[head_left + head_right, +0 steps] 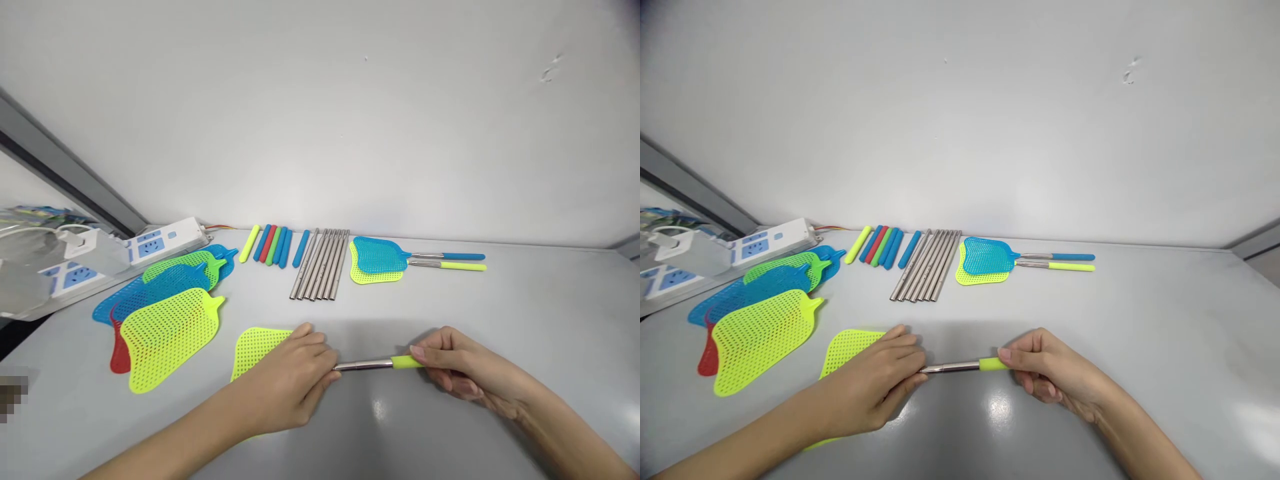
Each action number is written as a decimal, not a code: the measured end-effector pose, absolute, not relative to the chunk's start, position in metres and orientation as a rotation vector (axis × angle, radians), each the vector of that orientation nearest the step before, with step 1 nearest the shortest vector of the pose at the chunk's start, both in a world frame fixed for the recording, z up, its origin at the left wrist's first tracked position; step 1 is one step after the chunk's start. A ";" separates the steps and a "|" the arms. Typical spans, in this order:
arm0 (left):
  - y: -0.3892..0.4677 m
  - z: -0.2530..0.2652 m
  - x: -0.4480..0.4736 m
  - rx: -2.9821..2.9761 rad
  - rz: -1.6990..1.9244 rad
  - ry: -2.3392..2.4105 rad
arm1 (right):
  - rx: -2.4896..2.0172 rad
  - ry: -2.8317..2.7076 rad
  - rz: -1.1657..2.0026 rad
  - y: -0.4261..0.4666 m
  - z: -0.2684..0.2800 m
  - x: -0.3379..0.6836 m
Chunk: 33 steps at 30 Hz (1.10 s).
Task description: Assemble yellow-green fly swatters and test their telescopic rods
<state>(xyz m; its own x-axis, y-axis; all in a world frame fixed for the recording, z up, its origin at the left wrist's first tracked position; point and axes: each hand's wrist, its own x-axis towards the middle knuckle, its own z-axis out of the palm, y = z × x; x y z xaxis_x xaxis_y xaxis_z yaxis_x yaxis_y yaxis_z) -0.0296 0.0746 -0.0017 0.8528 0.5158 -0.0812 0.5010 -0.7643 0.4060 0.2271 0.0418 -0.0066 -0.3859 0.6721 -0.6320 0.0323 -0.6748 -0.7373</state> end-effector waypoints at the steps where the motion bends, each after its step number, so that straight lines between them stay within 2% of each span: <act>1: 0.074 -0.002 -0.029 2.613 0.049 0.752 | -1.427 -0.947 2.109 0.042 -0.006 0.227; 25: 0.074 0.000 -0.027 2.761 0.195 0.725 | -1.477 -0.799 2.123 0.035 0.000 0.214; 33: 0.073 0.004 -0.025 2.839 0.138 0.717 | -1.366 -0.735 2.162 0.032 -0.003 0.210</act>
<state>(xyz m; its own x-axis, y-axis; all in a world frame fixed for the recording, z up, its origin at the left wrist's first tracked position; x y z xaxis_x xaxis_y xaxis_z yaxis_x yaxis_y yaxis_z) -0.0248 0.0726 0.0039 0.8773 0.4783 0.0392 0.4586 -0.8597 0.2249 0.2104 0.0324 -0.0031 -0.3893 0.6432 -0.6594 -0.1083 -0.7428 -0.6606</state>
